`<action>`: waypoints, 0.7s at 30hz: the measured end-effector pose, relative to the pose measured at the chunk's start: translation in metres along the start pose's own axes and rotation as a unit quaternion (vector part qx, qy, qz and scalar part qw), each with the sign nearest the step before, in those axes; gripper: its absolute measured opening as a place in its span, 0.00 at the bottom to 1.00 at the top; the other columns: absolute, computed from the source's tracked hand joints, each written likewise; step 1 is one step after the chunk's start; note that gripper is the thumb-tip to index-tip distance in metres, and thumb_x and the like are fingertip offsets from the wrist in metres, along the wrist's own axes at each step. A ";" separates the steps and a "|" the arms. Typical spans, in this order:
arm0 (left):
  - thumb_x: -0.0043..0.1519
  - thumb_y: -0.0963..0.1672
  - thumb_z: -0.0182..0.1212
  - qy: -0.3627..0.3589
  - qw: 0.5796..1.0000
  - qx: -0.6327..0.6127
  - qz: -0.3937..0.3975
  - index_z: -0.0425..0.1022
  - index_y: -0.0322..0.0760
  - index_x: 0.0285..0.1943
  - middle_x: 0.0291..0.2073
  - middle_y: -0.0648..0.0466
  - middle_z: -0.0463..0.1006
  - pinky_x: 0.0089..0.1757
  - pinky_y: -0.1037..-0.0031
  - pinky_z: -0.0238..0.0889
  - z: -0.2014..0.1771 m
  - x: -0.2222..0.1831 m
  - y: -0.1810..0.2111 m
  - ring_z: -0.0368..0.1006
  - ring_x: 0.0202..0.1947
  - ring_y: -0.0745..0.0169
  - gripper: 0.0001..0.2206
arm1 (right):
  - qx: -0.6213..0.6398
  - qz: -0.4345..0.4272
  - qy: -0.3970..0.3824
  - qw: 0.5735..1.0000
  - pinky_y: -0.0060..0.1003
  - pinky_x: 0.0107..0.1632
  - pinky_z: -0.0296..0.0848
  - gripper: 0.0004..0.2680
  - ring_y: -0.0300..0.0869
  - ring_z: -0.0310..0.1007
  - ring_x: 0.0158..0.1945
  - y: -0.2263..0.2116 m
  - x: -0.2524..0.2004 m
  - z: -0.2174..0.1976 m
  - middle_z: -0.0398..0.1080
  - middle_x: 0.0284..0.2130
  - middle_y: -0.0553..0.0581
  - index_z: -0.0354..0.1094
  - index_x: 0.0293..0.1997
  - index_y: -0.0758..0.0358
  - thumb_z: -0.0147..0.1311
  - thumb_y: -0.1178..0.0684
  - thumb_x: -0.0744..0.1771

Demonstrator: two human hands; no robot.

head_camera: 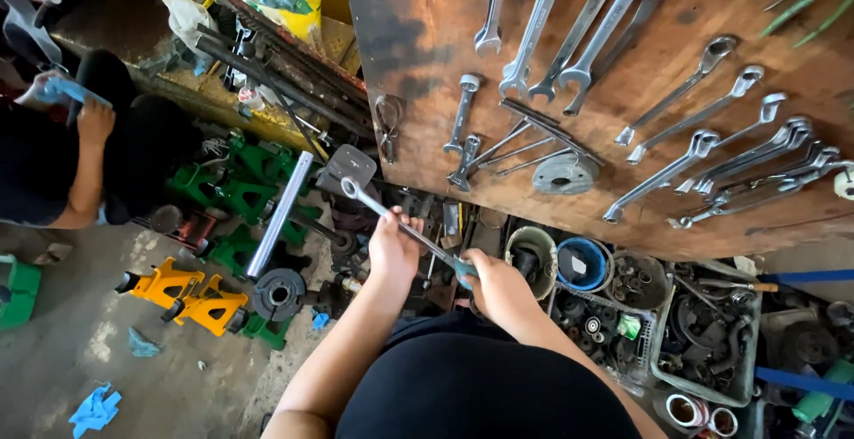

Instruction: The recorder is cleaning various wrenches with a blue cloth and organizing them on a tool board in a garage.

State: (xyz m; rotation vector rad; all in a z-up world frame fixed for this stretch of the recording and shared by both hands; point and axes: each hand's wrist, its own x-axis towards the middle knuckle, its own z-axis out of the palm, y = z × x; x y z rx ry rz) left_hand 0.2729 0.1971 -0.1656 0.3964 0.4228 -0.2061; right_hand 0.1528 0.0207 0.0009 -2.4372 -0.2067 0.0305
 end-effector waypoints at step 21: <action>0.72 0.47 0.42 0.007 0.994 -0.113 0.011 0.65 0.40 0.40 0.27 0.56 0.63 0.43 0.64 0.57 0.034 -0.022 0.057 0.59 0.30 0.59 0.11 | 0.027 0.074 0.194 0.978 0.33 0.42 0.76 0.07 0.40 0.80 0.40 0.073 -0.045 -0.009 0.80 0.39 0.59 0.78 0.44 0.62 0.63 0.54 0.64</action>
